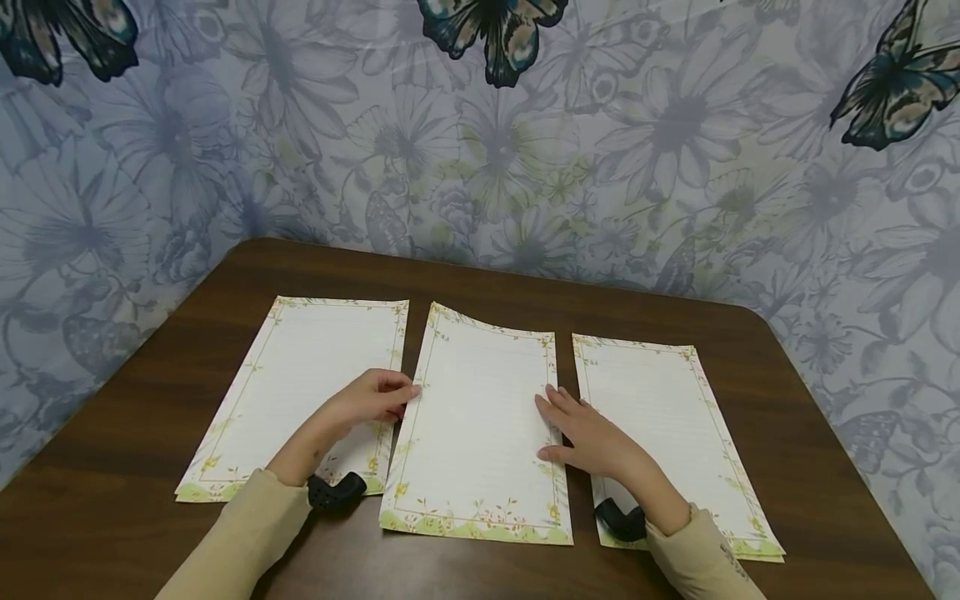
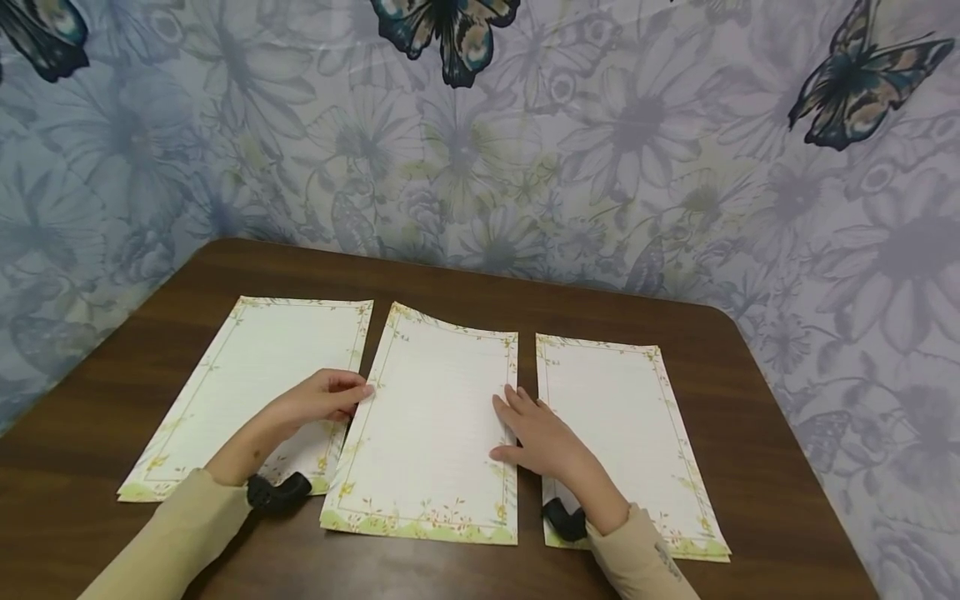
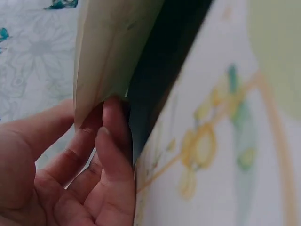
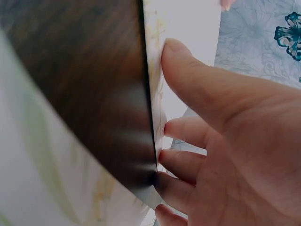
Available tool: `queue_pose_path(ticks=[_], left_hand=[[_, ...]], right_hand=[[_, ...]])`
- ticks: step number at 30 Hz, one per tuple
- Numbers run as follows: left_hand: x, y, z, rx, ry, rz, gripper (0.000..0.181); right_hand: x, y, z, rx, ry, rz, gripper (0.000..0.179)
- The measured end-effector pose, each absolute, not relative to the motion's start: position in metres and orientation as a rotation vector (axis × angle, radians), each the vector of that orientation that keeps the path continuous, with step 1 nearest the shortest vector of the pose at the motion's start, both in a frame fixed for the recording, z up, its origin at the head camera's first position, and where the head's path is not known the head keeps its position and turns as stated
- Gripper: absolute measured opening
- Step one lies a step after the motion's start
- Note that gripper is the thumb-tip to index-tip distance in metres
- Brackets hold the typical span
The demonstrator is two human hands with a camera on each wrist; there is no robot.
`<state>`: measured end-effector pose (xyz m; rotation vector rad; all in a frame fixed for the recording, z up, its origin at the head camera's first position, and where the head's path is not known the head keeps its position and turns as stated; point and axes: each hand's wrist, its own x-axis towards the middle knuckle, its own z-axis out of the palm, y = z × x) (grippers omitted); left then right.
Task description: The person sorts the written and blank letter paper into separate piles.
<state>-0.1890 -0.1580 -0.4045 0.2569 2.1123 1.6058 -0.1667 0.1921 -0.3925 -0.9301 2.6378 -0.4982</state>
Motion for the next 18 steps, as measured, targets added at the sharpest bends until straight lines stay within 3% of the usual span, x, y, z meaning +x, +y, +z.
queue_pose_path(ticks=[18], left_hand=[[-0.1857,-0.1500,-0.4020,0.214,2.237,1.557,0.041]], right_hand=[[-0.1663,0.1916,-0.3910,-0.905,2.634,-0.509,0.074]])
